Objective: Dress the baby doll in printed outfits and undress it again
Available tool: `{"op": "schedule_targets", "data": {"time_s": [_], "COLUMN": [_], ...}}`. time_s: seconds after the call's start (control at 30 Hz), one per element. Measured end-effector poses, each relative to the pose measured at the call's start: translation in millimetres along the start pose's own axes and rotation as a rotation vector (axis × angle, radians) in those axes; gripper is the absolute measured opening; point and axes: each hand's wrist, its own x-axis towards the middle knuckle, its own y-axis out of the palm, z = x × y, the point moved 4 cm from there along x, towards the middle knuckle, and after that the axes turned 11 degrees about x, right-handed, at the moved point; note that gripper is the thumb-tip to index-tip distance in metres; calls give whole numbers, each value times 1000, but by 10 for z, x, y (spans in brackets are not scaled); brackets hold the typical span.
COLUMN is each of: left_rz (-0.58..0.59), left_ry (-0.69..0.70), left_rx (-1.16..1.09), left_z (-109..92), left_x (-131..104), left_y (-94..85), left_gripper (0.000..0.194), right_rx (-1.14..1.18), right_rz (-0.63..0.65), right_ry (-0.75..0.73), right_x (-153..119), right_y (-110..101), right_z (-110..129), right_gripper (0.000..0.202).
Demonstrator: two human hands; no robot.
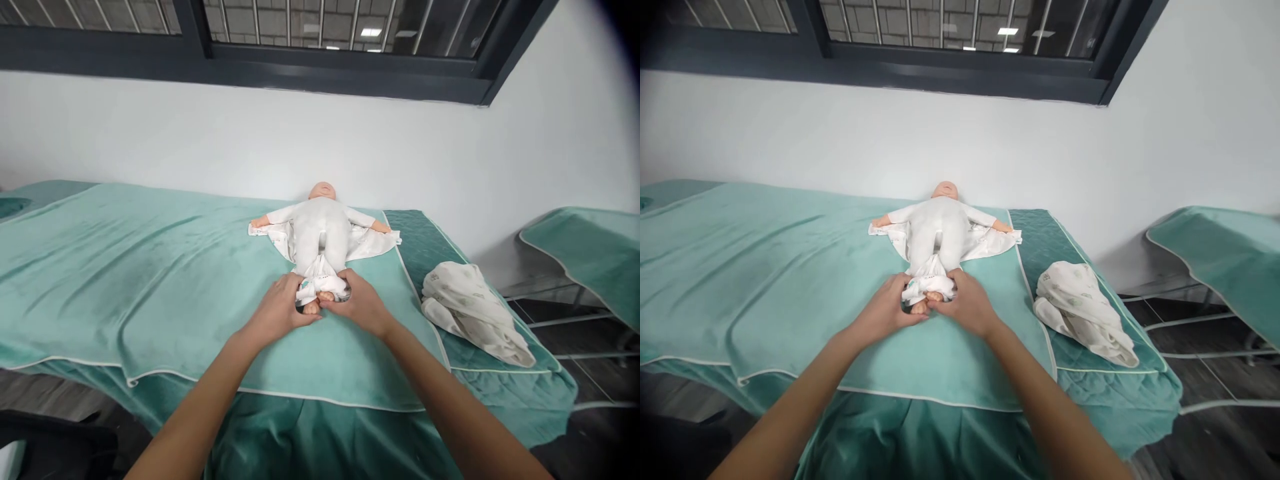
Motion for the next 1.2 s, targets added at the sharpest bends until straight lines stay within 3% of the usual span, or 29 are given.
{"op": "schedule_targets", "data": {"time_s": [0.2,0.33,0.5,0.6,0.7,0.77,0.83,0.97,1.1,1.2], "left_rz": [30,92,312,378,500,627,673,554,319,153], "left_ry": [-66,-117,-63,-39,23,114,190,218,168,161], "left_rx": [40,-4,-292,-399,-267,-113,40,226,212,155], "left_z": [-297,-524,-796,-918,-1002,-1045,-1075,-1194,-1369,-1424], "left_x": [-172,-351,-452,-427,-359,-314,-257,-136,-74,-57], "left_y": [-185,-423,-868,-1199,-1479,-1622,-1767,-2062,-2281,-2344], "left_gripper": [29,34,23,20,23,30,39,36,32,36], "right_rx": [-68,9,117,125,-23,-224,-462,-714,-618,-478], "right_rz": [59,135,421,636,734,719,647,511,434,369], "right_ry": [14,9,83,41,-94,-196,-287,-413,-412,-360], "right_x": [-238,-423,-498,-466,-373,-292,-214,-142,-156,-178], "right_y": [-102,-246,-580,-803,-1022,-1142,-1233,-1322,-1398,-1465], "right_z": [173,428,924,1265,1588,1772,1928,2171,2337,2413], "right_gripper": [31,29,36,39,44,49,50,42,39,37]}}
